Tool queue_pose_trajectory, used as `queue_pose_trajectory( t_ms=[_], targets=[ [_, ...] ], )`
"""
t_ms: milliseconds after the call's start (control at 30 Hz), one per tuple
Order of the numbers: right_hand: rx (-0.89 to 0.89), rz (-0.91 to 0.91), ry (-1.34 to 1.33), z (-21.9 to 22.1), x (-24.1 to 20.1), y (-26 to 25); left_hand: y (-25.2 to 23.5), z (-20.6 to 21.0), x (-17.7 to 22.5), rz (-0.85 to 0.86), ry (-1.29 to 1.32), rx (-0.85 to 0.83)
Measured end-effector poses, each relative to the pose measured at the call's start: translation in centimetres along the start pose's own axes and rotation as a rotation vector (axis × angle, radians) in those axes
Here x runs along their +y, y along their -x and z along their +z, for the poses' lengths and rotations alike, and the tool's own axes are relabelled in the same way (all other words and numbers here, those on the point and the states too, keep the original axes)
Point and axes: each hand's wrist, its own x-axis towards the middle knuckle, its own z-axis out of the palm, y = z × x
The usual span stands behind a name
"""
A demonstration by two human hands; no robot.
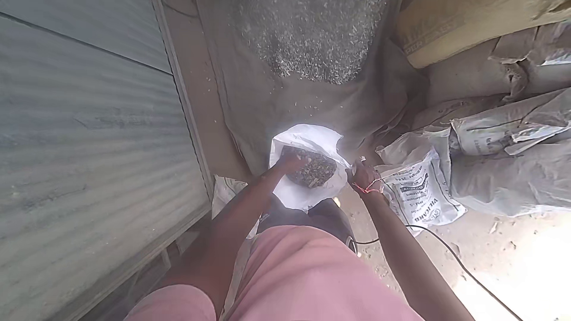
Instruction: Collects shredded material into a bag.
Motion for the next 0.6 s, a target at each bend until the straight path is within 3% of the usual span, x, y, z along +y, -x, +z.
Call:
queue_pose_trajectory(
  t_ms=[33,100,167,233,300,367,467,533,600],
  targets=[
    [0.005,-0.001,-0.006,0.0,-0.1,0.0,-0.8,1.6,0.1,-0.046,0.163,-0.041],
    [0.033,-0.01,-0.021,-0.1,-0.4,-0.2,-2.4,3.3,0.7,-0.019,0.569,0.07],
    [0.08,-0.023,-0.03,-0.2,-0.4,-0.4,-3.0,2.2,3.0,0.276,0.872,0.264],
    [0.121,-0.064,-0.033,0.5,-0.5,-0.7,-1.7,-1.1,4.9,0.675,0.85,0.417],
    [0.139,-0.096,-0.03,0.9,-0.8,-0.8,1.0,-4.6,5.7,0.863,0.621,0.557],
    [0.132,-0.106,-0.028,0.5,-1.1,-0.6,3.9,-6.1,5.4,0.769,0.322,0.647],
    [0.092,-0.129,-0.059,0.5,-0.8,-0.1,5.4,-3.1,2.1,0.521,-0.11,0.743],
    [0.077,-0.16,-0.128,1.2,0.2,-0.5,4.8,0.2,-1.8,0.365,-0.151,0.791],
    [0.077,-0.162,-0.212,1.6,2.0,-0.7,4.2,3.4,-6.0,0.211,-0.013,0.799]
  ],
)
